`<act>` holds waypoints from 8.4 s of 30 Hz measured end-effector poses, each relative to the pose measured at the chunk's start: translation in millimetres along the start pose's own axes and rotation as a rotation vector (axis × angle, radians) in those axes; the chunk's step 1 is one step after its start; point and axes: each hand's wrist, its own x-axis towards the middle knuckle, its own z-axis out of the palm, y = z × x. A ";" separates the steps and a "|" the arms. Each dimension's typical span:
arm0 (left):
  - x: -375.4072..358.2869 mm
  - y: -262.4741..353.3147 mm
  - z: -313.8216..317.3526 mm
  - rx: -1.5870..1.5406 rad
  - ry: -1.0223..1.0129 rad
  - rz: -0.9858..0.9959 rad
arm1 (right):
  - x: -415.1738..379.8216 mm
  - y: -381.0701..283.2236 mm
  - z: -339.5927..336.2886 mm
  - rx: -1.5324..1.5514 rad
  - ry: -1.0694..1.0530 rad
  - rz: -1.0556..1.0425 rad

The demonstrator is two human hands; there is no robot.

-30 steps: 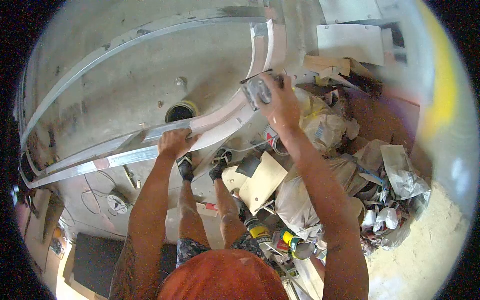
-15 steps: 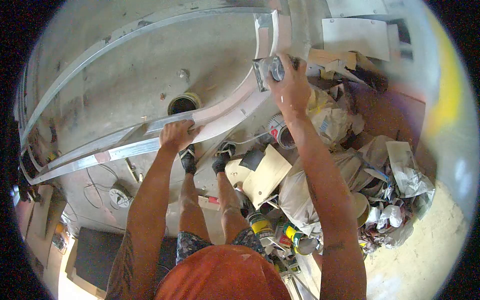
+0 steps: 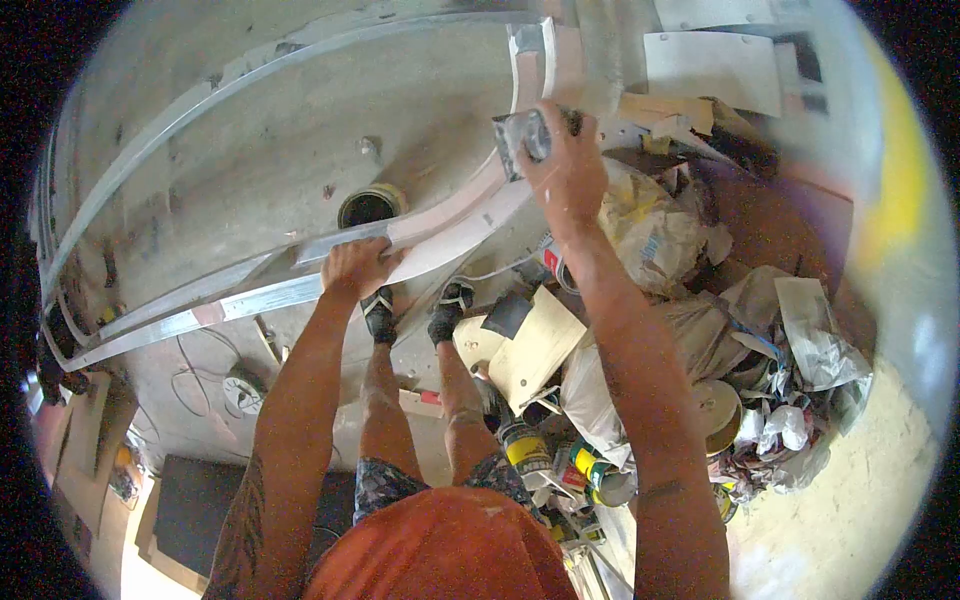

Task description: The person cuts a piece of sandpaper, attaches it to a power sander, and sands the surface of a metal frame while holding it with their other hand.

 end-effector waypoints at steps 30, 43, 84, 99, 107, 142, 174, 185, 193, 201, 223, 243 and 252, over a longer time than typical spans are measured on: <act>-3.1 0.8 -1.7 -0.030 0.060 -0.003 | -24.1 5.3 -15.8 0.000 -0.133 -0.027; -4.8 2.8 -2.6 -0.013 0.055 0.004 | 51.2 57.3 -19.5 0.031 -0.084 -0.089; 0.2 -8.9 4.3 -0.082 0.057 0.056 | 176.7 63.4 -12.4 -0.073 -0.212 -0.239; -1.2 -11.1 7.1 -0.088 0.094 0.081 | 198.3 73.5 -20.6 0.050 -0.377 -0.366; 1.6 -12.0 10.4 -0.090 0.097 0.072 | 199.0 76.4 -31.6 0.108 -0.492 -0.484; 3.3 -13.6 8.7 -0.084 0.090 0.085 | 207.6 66.9 -36.8 0.152 -0.586 -0.532; 1.8 -12.6 7.5 -0.113 0.083 0.081 | 222.3 90.8 -7.6 0.076 -0.306 -0.346; 2.3 -12.3 5.4 -0.105 0.013 0.057 | 227.2 75.0 -22.3 0.098 -0.411 -0.340; 6.6 -14.7 9.0 -0.081 -0.047 0.067 | 199.0 85.1 -36.7 0.088 -0.493 -0.416; 2.9 -11.1 5.6 -0.070 0.012 0.058 | 221.0 70.8 -31.2 0.132 -0.498 -0.395; 1.1 -14.0 10.2 -0.109 0.102 0.085 | 217.7 53.9 -33.2 0.054 -0.600 -0.427; 1.0 -14.8 17.5 -0.092 0.160 0.118 | 224.3 61.0 -34.6 0.094 -0.618 -0.481; 0.3 -10.9 3.4 -0.081 0.059 0.084 | 167.2 82.5 -39.3 0.125 -0.561 -0.484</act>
